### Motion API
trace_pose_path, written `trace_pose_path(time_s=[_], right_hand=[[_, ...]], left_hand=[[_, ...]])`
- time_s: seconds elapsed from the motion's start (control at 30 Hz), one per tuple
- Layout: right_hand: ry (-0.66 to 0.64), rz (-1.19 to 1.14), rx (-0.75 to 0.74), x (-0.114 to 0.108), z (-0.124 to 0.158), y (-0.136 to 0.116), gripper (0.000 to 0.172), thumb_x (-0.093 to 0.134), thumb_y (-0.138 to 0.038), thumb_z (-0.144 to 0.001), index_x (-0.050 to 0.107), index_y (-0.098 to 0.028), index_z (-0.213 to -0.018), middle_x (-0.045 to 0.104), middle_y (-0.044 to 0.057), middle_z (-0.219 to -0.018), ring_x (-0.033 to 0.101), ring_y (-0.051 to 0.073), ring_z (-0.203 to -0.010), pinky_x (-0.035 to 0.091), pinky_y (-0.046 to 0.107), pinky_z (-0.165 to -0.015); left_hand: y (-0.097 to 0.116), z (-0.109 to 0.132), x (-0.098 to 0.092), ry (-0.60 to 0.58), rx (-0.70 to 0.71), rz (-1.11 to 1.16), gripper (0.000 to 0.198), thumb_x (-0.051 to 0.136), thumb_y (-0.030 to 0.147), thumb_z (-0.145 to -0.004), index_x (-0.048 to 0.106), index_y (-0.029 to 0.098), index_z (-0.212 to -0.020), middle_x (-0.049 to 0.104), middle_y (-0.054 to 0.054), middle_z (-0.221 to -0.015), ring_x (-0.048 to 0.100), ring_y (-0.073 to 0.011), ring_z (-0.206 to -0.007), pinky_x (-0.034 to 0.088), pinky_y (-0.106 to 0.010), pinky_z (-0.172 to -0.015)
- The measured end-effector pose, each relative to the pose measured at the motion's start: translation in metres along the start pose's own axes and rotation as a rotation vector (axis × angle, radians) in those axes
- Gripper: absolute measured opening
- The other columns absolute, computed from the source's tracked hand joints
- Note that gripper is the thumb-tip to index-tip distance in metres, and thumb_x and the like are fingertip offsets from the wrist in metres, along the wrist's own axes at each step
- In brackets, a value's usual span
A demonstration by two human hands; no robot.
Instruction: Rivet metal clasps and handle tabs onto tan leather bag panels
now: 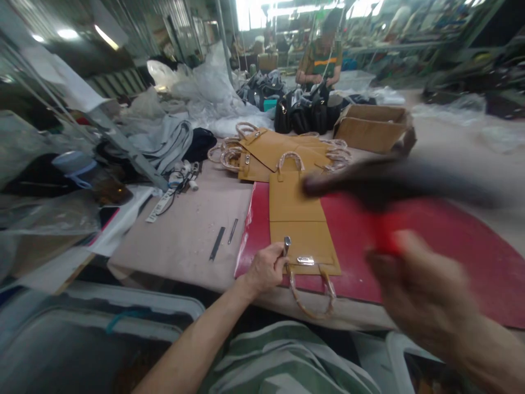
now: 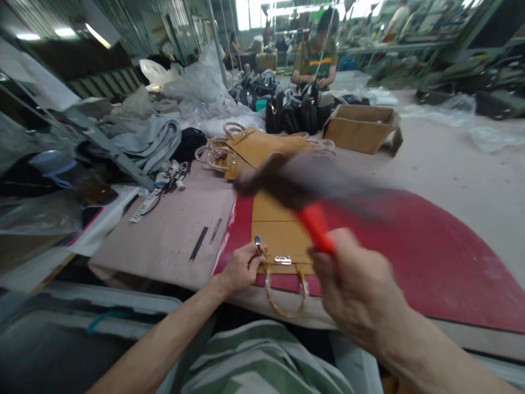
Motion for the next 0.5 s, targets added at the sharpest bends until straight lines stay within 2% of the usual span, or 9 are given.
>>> trace_pose_path(time_s=[0.07, 0.13, 0.23, 0.33, 0.37, 0.43, 0.5], right_hand=[[-0.124, -0.010, -0.025, 0.017, 0.006, 0.000, 0.038, 0.047, -0.055, -0.098, 0.054, -0.024, -0.075, 0.051, -0.001, -0.052, 0.040, 0.013, -0.041, 0.024, 0.029, -0.043], [-0.185, -0.055, 0.110, 0.023, 0.011, 0.021, 0.042, 0.047, -0.058, -0.097, 0.051, -0.025, -0.072, 0.049, -0.002, -0.050, 0.040, 0.013, -0.041, 0.025, 0.029, -0.043], [-0.224, -0.173, 0.472, 0.025, 0.028, 0.084, 0.051, 0.040, -0.067, -0.095, 0.045, -0.025, -0.067, 0.044, -0.003, -0.050, 0.039, 0.012, -0.041, 0.031, 0.027, -0.043], [-0.331, -0.148, 0.717, 0.043, 0.059, 0.153, 0.049, 0.033, -0.064, -0.093, 0.045, -0.025, -0.066, 0.044, -0.002, -0.050, 0.038, 0.013, -0.041, 0.032, 0.028, -0.043], [-0.357, -0.062, 0.743, 0.047, 0.068, 0.173, 0.045, 0.030, -0.057, -0.094, 0.045, -0.025, -0.067, 0.047, 0.000, -0.051, 0.042, 0.015, -0.043, 0.035, 0.029, -0.044], [-0.300, 0.148, 0.762, 0.047, 0.081, 0.204, 0.036, 0.033, -0.044, -0.093, 0.048, -0.023, -0.068, 0.053, 0.004, -0.056, 0.049, 0.018, -0.050, 0.039, 0.031, -0.051], [-0.223, 0.300, 0.716, 0.048, 0.085, 0.213, 0.027, 0.041, -0.037, -0.090, 0.057, -0.019, -0.077, 0.063, 0.013, -0.074, 0.057, 0.023, -0.065, 0.043, 0.036, -0.062]], left_hand=[[-0.002, 0.000, 0.001, -0.014, -0.011, -0.018, 0.016, 0.053, 0.011, -0.089, 0.062, 0.020, -0.099, 0.070, -0.007, -0.093, 0.071, -0.0209, -0.089, 0.057, -0.031, -0.083], [-0.002, 0.001, 0.001, -0.011, -0.004, -0.016, 0.017, 0.052, 0.011, -0.090, 0.061, 0.020, -0.101, 0.071, -0.007, -0.095, 0.071, -0.0206, -0.090, 0.058, -0.031, -0.084], [0.000, 0.003, -0.002, 0.007, 0.032, 0.006, 0.018, 0.052, 0.010, -0.090, 0.060, 0.020, -0.103, 0.071, -0.008, -0.099, 0.071, -0.0207, -0.094, 0.058, -0.032, -0.086], [0.001, 0.004, -0.003, 0.010, 0.059, 0.011, 0.019, 0.051, 0.011, -0.092, 0.060, 0.019, -0.106, 0.072, -0.009, -0.101, 0.072, -0.0208, -0.095, 0.059, -0.032, -0.086], [0.001, 0.004, -0.003, 0.011, 0.065, 0.011, 0.019, 0.051, 0.012, -0.092, 0.060, 0.019, -0.107, 0.072, -0.009, -0.102, 0.072, -0.0208, -0.095, 0.060, -0.032, -0.086], [0.002, 0.005, -0.004, 0.017, 0.078, 0.009, 0.019, 0.051, 0.012, -0.094, 0.060, 0.019, -0.109, 0.073, -0.009, -0.104, 0.072, -0.0208, -0.099, 0.060, -0.032, -0.087], [0.004, 0.005, -0.007, 0.028, 0.087, 0.001, 0.019, 0.052, 0.012, -0.094, 0.060, 0.019, -0.109, 0.073, -0.010, -0.106, 0.073, -0.0209, -0.101, 0.060, -0.032, -0.089]])
Point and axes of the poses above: each hand's wrist, its own z-axis away from the middle knuckle, its own x-axis out of the palm, y = z × x, the point moved 10 cm from there along -z, towards the middle knuckle
